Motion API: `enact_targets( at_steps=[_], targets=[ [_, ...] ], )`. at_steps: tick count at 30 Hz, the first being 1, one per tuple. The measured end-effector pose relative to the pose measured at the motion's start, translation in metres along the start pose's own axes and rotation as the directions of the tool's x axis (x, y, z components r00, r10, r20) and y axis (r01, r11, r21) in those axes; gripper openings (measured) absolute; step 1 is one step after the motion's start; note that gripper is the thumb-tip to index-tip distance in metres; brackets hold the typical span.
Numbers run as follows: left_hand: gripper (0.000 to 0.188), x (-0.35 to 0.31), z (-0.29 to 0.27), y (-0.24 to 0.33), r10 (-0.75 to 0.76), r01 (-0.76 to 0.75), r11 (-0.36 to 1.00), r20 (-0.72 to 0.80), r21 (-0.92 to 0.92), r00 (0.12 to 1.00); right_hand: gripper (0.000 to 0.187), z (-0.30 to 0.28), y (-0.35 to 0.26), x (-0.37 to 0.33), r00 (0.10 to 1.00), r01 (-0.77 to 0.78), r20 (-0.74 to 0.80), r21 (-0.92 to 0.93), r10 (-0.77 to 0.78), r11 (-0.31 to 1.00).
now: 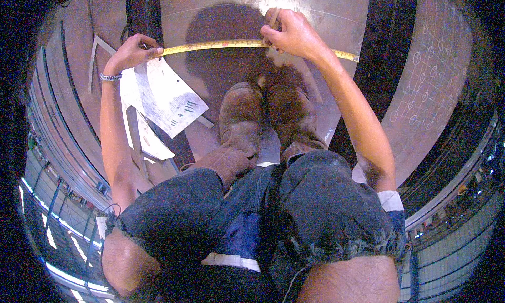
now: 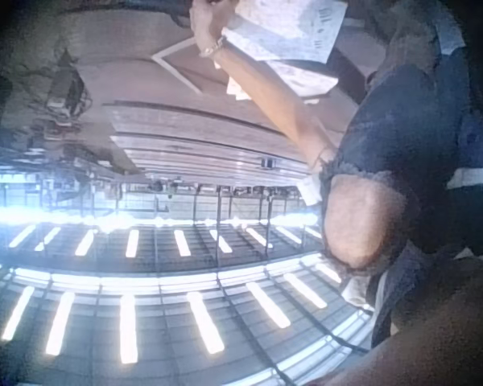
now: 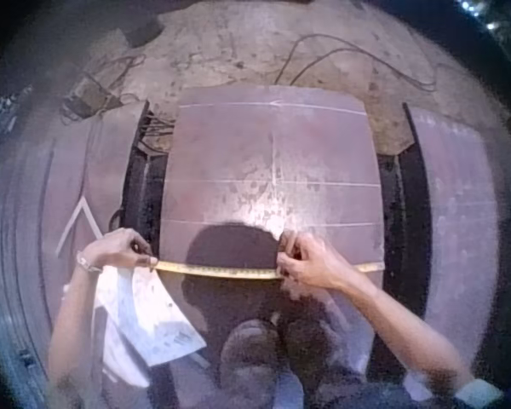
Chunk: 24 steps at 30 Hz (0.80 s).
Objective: The person measures a large metal sheet using a tape measure and a straight edge, marking measurements with a marker. The person also consults a document with handwritten notes during the process.
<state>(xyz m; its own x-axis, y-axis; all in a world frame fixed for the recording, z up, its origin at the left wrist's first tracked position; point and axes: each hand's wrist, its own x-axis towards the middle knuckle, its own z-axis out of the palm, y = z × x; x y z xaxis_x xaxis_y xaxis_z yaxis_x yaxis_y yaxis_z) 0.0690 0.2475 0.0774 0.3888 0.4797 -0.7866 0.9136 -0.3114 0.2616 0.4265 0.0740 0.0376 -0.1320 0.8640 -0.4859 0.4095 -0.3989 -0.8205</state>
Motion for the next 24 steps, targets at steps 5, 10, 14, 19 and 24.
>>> enact_targets(
  at_steps=[5,10,14,19,24],
  targets=[
    [0.039,-0.003,0.001,-0.001,0.001,-0.001,1.0,-0.037,-0.013,0.999,0.018,0.0,0.0,0.001,1.0,0.016,0.001,-0.025,-0.016,1.0],
    [0.04,-0.003,-0.001,0.003,-0.01,0.01,1.0,-0.007,-0.003,1.0,0.018,0.0,-0.004,0.0,1.0,0.003,-0.013,-0.034,-0.004,0.999],
    [0.04,-0.003,0.002,0.001,-0.023,0.023,1.0,-0.061,0.006,0.998,0.017,0.002,-0.004,-0.001,0.999,0.002,-0.042,-0.046,-0.004,0.999],
    [0.042,-0.001,0.001,0.0,0.016,-0.015,1.0,-0.031,0.016,0.999,0.015,0.008,-0.001,-0.001,0.986,0.091,-0.117,-0.22,-0.119,0.971],
    [0.04,-0.003,0.0,0.002,-0.005,0.005,1.0,-0.044,-0.006,0.999,0.015,0.015,-0.014,-0.003,0.656,0.304,-0.49,-0.525,-0.574,0.795]
  ],
)
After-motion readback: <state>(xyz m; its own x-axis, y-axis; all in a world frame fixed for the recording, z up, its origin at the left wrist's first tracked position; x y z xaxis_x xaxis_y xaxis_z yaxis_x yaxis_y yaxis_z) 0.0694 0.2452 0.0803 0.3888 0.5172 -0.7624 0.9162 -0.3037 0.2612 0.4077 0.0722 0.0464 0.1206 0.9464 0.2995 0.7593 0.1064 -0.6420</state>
